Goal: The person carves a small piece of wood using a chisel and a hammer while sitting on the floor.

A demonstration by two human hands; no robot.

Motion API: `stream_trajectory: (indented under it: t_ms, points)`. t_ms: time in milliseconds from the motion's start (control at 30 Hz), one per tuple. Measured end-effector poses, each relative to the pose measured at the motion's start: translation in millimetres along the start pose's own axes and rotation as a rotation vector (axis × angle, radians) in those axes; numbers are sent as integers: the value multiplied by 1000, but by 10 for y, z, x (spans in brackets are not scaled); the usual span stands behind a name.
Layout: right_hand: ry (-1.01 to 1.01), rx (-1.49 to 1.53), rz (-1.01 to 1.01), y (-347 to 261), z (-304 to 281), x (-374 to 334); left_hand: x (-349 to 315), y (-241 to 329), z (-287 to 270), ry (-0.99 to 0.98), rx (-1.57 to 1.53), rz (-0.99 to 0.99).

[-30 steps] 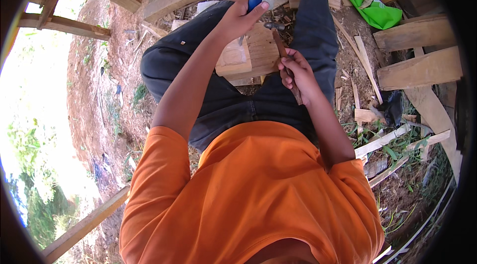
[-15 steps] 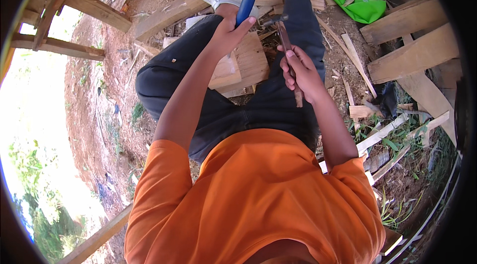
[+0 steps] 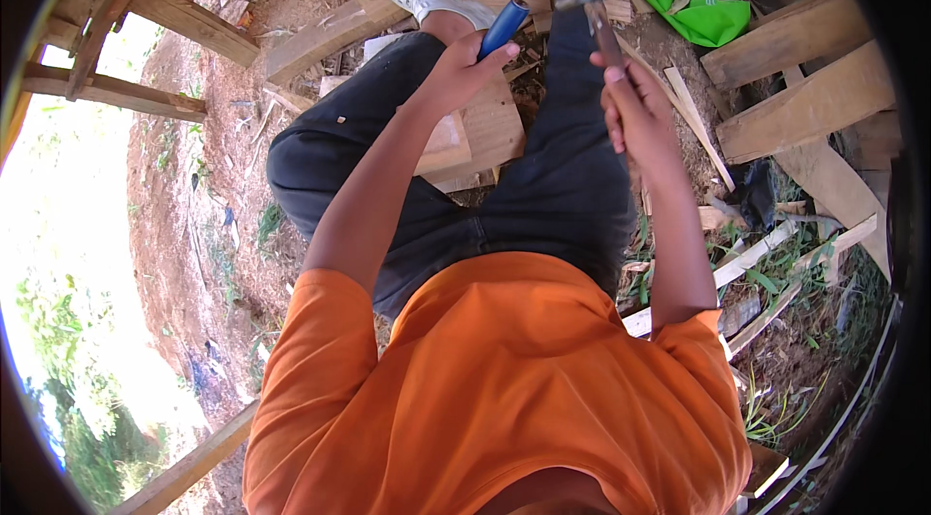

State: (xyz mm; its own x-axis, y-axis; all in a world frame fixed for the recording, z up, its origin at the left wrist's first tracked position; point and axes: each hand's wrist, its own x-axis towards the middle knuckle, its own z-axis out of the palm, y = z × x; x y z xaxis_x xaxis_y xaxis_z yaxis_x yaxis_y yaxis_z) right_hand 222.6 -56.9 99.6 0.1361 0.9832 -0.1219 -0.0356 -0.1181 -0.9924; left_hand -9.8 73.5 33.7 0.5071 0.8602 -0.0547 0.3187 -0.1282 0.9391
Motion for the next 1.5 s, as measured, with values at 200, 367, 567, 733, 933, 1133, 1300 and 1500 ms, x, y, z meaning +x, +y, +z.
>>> stream_trajectory:
  t_ms: [200, 367, 567, 733, 933, 1133, 1300, 1500]
  points:
    - [121, 57, -166, -205, -12, 132, 82, -18, 95, -98, 170, 47]
    - [-24, -137, -19, -123, -47, 125, 53, -32, 88, -74, 126, 23]
    - [14, -135, -117, 133, 14, 170, 86, -37, 44, -143, 91, 11]
    - [85, -2, -88, -47, -31, 195, 116, -104, 3, -186, 136, -31]
    - [-70, -198, 18, 171, -110, 191, 141, -87, 46, -200, 155, -18]
    - [120, 8, -57, 163, -68, 184, 187, -138, 48, -217, 204, -30]
    - [100, -57, 8, 80, -147, 245, 175, -119, 13, -233, 214, -70]
    - [-141, -223, 166, 282, -180, 271, 218, -164, 51, -216, 219, -58]
